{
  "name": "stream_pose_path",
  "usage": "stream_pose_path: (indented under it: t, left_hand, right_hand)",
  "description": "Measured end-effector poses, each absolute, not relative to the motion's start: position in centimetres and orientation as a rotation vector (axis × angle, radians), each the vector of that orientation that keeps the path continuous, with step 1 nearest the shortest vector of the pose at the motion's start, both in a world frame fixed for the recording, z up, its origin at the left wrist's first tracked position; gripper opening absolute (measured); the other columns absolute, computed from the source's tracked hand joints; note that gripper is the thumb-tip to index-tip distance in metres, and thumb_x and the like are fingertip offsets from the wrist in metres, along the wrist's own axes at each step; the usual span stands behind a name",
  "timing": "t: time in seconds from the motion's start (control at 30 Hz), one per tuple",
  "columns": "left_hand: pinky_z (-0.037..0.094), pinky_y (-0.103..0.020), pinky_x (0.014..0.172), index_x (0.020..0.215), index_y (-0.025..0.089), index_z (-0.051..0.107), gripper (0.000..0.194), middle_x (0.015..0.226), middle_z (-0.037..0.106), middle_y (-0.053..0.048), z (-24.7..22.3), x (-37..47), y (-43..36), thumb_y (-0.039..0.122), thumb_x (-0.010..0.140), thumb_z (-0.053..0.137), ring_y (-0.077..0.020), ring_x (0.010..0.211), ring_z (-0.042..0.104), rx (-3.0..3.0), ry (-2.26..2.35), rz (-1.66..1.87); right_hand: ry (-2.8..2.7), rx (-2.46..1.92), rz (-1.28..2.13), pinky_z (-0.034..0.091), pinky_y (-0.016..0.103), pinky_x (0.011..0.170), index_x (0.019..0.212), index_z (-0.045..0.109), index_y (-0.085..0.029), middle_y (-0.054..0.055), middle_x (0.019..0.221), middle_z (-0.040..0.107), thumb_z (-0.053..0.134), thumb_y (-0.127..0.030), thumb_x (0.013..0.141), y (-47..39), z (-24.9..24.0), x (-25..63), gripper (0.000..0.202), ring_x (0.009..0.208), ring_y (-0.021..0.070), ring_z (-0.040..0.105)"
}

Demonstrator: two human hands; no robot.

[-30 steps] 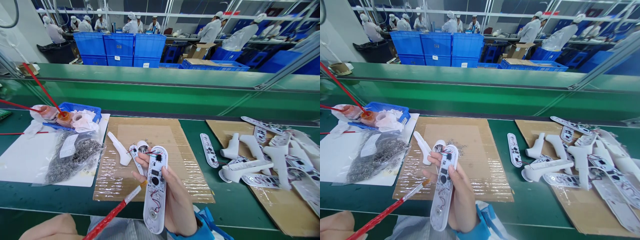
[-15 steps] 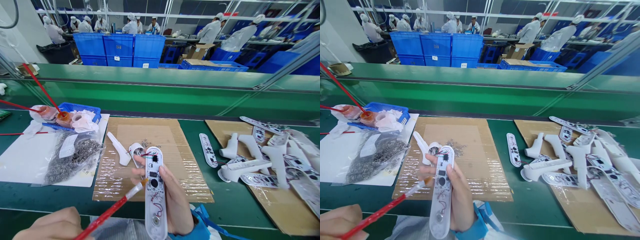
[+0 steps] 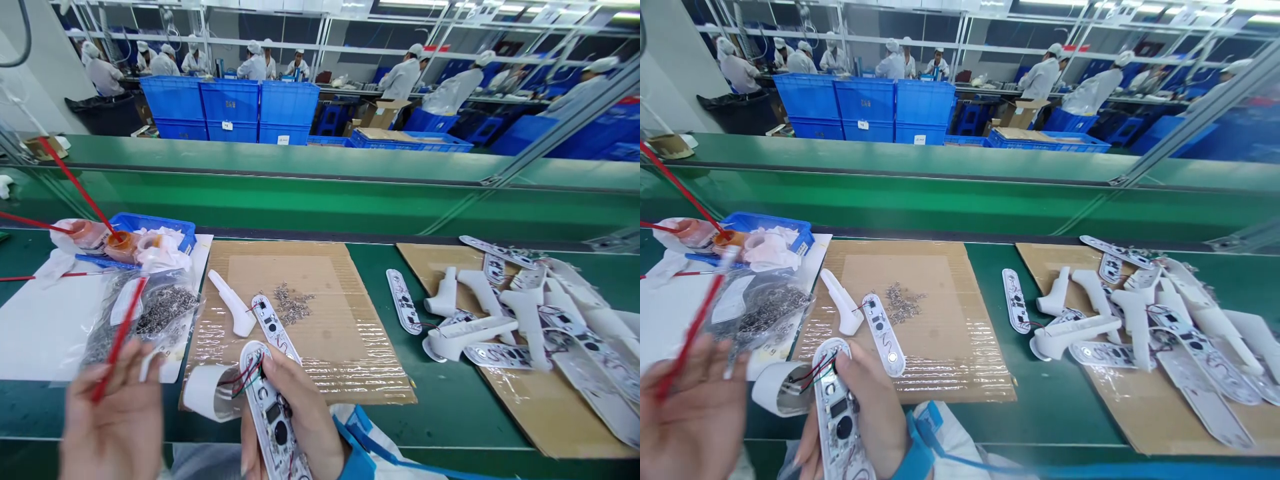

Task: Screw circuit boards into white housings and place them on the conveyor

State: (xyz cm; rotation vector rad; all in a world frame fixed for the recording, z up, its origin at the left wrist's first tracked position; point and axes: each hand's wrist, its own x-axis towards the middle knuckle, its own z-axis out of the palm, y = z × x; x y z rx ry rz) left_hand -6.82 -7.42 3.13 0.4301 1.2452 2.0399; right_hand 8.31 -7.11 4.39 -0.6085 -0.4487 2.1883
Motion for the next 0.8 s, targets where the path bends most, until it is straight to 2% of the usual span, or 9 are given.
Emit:
stream_pose_path:
  t: [0.13,0.27,0.33,0.43,0.53,0.6,0.67,0.73,0.8]
  left_hand:
    - [0.049,-0.031,0.065,0.074,0.029,0.061,0.027,0.088,0.067,0.003,3.1,-1.7,-7.2,0.05,0.058,0.063,-0.0198,0.084,0.059,0.31,1.121,1.918]
    - [0.048,-0.032,0.071,0.083,0.031,0.059,0.038,0.099,0.064,0.002,3.3,0.2,-7.1,0.056,0.055,0.063,-0.0221,0.094,0.056,0.501,1.078,1.921]
    - [0.045,-0.03,0.076,0.085,0.032,0.057,0.033,0.099,0.063,0.002,3.4,0.2,-6.9,0.048,0.058,0.065,-0.0193,0.091,0.056,0.633,1.126,1.924]
    - [0.042,-0.03,0.076,0.083,0.032,0.056,0.021,0.086,0.063,0.004,3.6,-0.4,-6.6,0.031,0.063,0.063,-0.0166,0.08,0.055,0.772,1.253,1.937]
    - [0.042,-0.032,0.072,0.077,0.028,0.056,0.019,0.068,0.061,0.002,4.1,-1.3,-6.4,0.025,0.06,0.063,-0.0196,0.081,0.053,0.734,1.32,1.938]
    - [0.045,-0.03,0.062,0.074,0.025,0.056,0.021,0.066,0.061,0.002,4.6,-2.0,-6.2,0.024,0.056,0.065,-0.0194,0.076,0.053,0.572,1.345,1.88]
    - [0.045,-0.026,0.051,0.072,0.024,0.055,0.021,0.073,0.063,0.002,5.0,-2.6,-6.1,0.024,0.053,0.066,-0.0173,0.066,0.053,0.408,1.351,1.803]
    - [0.044,-0.026,0.046,0.07,0.024,0.056,0.018,0.081,0.064,0.003,5.0,-3.2,-6.0,0.021,0.054,0.064,-0.0151,0.06,0.052,0.373,1.297,1.785]
    - [0.045,-0.026,0.046,0.069,0.025,0.057,0.014,0.085,0.064,0.004,4.7,-3.5,-5.8,0.018,0.057,0.061,-0.013,0.056,0.05,0.432,1.208,1.83]
  right_hand:
    - [-0.406,-0.697,2.053,0.031,0.012,0.023,0.07,0.046,-0.014,0.002,0.036,0.054,0.043,-0.052,0.075,-7.0,5.3,7.5,0.039,0.026,0.0093,0.046]
    - [-0.499,-0.785,1.985,0.03,0.016,0.024,0.083,0.049,-0.015,-0.002,0.035,0.05,0.048,-0.059,0.07,-7.1,4.7,6.7,0.046,0.024,0.0098,0.042]
    - [-0.535,-0.768,2.019,0.032,0.017,0.027,0.089,0.049,-0.016,-0.004,0.036,0.049,0.05,-0.062,0.066,-7.2,4.0,6.5,0.052,0.025,0.0101,0.043]
    - [-0.535,-0.688,2.14,0.037,0.018,0.033,0.098,0.045,-0.017,-0.005,0.042,0.051,0.046,-0.058,0.072,-7.4,3.7,6.9,0.049,0.03,0.0099,0.047]
    - [-0.781,-0.692,2.153,0.042,0.021,0.047,0.088,0.049,-0.016,-0.003,0.054,0.055,0.05,-0.048,0.074,-6.7,4.2,9.2,0.035,0.044,0.0085,0.052]
    - [-1.158,-0.88,1.955,0.043,0.023,0.058,0.078,0.053,-0.015,0.0,0.067,0.058,0.054,-0.041,0.073,-5.4,4.4,11.6,0.026,0.06,0.0099,0.055]
    - [-1.539,-1.234,1.494,0.041,0.026,0.065,0.078,0.056,-0.016,0.003,0.077,0.059,0.051,-0.036,0.076,-3.7,4.0,14.4,0.02,0.072,0.0131,0.055]
    - [-1.734,-1.58,0.954,0.039,0.03,0.065,0.078,0.057,-0.017,0.005,0.076,0.059,0.049,-0.032,0.077,-2.0,2.9,16.8,0.018,0.071,0.0163,0.053]
    - [-1.764,-1.751,0.73,0.037,0.032,0.063,0.074,0.057,-0.016,0.007,0.072,0.058,0.05,-0.029,0.075,-0.7,1.5,18.6,0.016,0.066,0.0182,0.051]
